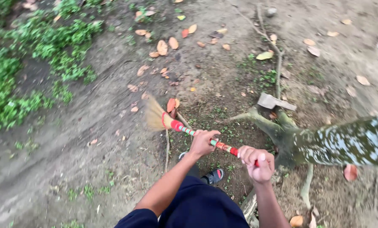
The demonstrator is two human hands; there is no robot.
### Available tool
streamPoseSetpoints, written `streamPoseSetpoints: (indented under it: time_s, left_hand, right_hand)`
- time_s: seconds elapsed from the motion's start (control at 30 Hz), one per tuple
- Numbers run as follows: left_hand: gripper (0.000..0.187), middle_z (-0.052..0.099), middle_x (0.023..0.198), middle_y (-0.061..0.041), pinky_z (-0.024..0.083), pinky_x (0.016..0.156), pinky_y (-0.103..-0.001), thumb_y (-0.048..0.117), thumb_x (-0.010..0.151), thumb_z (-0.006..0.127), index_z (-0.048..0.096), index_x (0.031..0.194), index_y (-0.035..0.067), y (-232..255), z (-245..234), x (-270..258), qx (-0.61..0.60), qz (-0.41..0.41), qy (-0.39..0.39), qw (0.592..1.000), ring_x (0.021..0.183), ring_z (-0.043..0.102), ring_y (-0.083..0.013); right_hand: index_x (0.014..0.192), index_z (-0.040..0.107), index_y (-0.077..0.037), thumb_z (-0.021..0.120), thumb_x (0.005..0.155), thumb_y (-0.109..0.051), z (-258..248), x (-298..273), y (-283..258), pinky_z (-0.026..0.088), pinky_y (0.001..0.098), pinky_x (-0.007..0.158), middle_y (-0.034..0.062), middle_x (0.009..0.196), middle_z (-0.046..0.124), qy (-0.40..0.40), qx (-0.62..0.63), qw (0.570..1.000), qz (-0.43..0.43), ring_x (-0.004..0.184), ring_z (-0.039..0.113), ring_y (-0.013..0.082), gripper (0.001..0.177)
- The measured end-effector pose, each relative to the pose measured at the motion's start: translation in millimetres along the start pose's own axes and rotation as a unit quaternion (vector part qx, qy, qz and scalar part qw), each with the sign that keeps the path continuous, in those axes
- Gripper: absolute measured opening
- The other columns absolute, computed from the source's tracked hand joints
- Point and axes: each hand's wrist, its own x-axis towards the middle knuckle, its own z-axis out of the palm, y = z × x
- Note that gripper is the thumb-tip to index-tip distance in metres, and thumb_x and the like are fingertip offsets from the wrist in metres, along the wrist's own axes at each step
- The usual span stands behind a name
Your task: Sweeping fallen leaves and debris from a dirt path using a small hand broom.
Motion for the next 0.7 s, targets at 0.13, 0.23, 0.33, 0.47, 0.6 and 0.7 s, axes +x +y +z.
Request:
streamPoseSetpoints:
  time_s: [0.13,0.23,0.33,0.47,0.6,0.7]
  left_hand:
    - [0.044,0.068,0.079,-0.001,0.046,0.083,-0.041,0.013,0.073,0.074,0.072,0.116,0.021,-27,-15,-31,0.0,-0.101,0.024,0.995,0.085,0.069,-0.0266]
    - [0.045,0.07,0.085,-0.003,0.048,0.08,-0.045,0.013,0.069,0.075,0.072,0.114,0.019,-50,-9,-43,0.018,-0.137,0.034,0.99,0.09,0.07,-0.0287]
    - [0.038,0.07,0.088,-0.006,0.05,0.078,-0.047,0.013,0.069,0.075,0.074,0.106,0.02,-65,-1,-38,0.039,-0.139,0.032,0.989,0.091,0.069,-0.0306]
    - [0.025,0.069,0.09,-0.007,0.053,0.078,-0.048,0.018,0.075,0.075,0.076,0.098,0.027,-66,0,14,0.045,-0.147,-0.017,0.988,0.091,0.069,-0.032]
    - [0.024,0.067,0.088,-0.007,0.051,0.075,-0.05,0.02,0.072,0.076,0.075,0.095,0.025,-80,-6,67,0.046,-0.098,-0.009,0.994,0.089,0.068,-0.0329]
    - [0.025,0.067,0.086,-0.004,0.052,0.077,-0.047,0.019,0.074,0.073,0.074,0.099,0.022,-100,1,107,0.009,-0.049,0.047,0.998,0.088,0.069,-0.0302]
  right_hand:
    - [0.067,0.052,-0.003,0.046,0.111,-0.03,8,22,43,0.044,0.0428,0.07,0.0086,0.064,0.056,-0.053,0.048,0.995,0.065,0.06,0.049,0.0231,0.052]
    - [0.07,0.051,-0.002,0.045,0.109,-0.023,18,36,69,0.044,0.0467,0.079,0.0094,0.067,0.054,-0.115,0.046,0.983,0.135,0.065,0.048,0.026,0.044]
    - [0.072,0.048,-0.003,0.051,0.106,-0.016,27,49,80,0.045,0.0403,0.075,0.008,0.072,0.053,-0.19,-0.008,0.963,0.192,0.069,0.049,0.022,0.036]
    - [0.068,0.057,0.0,0.055,0.099,-0.012,3,70,86,0.038,0.0297,0.055,0.0039,0.064,0.055,-0.165,-0.198,0.918,0.301,0.057,0.047,0.0118,0.033]
    - [0.065,0.058,0.001,0.054,0.097,-0.01,18,112,72,0.037,0.0305,0.053,0.0038,0.067,0.059,-0.157,-0.227,0.93,0.241,0.058,0.047,0.0114,0.034]
    - [0.066,0.05,0.0,0.057,0.098,-0.006,40,138,65,0.036,0.0327,0.056,0.0038,0.063,0.049,-0.203,-0.313,0.912,0.169,0.059,0.044,0.0149,0.033]
